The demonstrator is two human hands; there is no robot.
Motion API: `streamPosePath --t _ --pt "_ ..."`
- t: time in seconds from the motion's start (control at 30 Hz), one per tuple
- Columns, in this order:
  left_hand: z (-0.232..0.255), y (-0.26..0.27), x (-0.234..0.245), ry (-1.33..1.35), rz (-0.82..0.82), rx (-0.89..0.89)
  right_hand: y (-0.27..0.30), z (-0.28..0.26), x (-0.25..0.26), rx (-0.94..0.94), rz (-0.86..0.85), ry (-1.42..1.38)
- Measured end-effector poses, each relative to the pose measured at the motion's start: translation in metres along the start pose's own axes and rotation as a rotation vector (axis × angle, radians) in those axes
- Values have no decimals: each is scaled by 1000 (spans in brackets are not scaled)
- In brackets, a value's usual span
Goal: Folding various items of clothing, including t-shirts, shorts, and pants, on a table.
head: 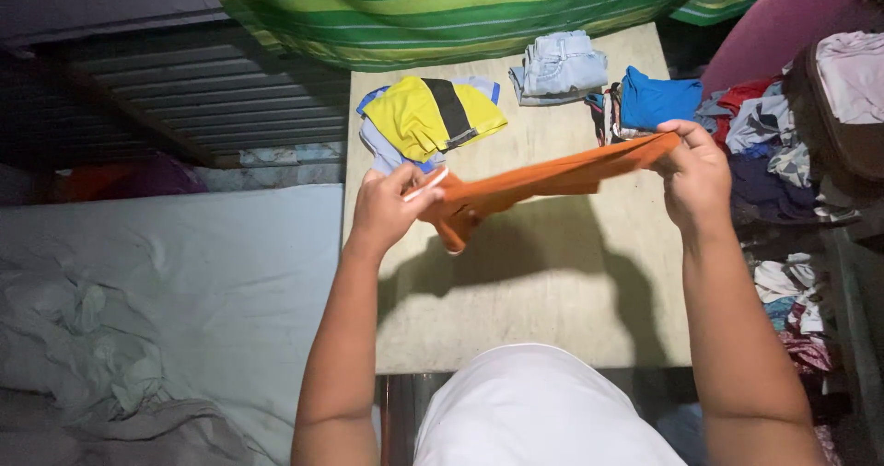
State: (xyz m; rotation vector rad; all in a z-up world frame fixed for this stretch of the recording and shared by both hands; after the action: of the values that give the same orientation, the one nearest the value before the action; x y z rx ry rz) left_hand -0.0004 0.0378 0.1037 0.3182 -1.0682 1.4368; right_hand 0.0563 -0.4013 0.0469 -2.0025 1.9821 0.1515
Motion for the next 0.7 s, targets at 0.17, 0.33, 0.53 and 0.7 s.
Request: streamPosePath --t 0.17,0.33,0.53,0.7 --pt "3 9 4 145 -404 226 -5 7 19 -90 -54 -282" --pt "-10 23 -22 53 -746 311 -11 14 23 -193 -78 -437" --pt "-29 38 -48 -326 -812 235 -9 16 31 -190 -65 -438" --pt "-43 45 -18 84 -455 265 11 4 54 -158 -18 -322"
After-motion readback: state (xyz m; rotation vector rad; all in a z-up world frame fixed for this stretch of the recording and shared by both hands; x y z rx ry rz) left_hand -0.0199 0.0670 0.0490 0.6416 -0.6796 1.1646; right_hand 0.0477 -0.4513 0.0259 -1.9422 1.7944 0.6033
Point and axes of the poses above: each hand's wrist, its own y-axis away from the middle knuckle, its own x-axis out of the back of the hand, z = x × y, the point moved 1 cm from there along -y, towards the middle knuckle, and after that the axes turned 8 degrees about -z, right-handed, at the moved point
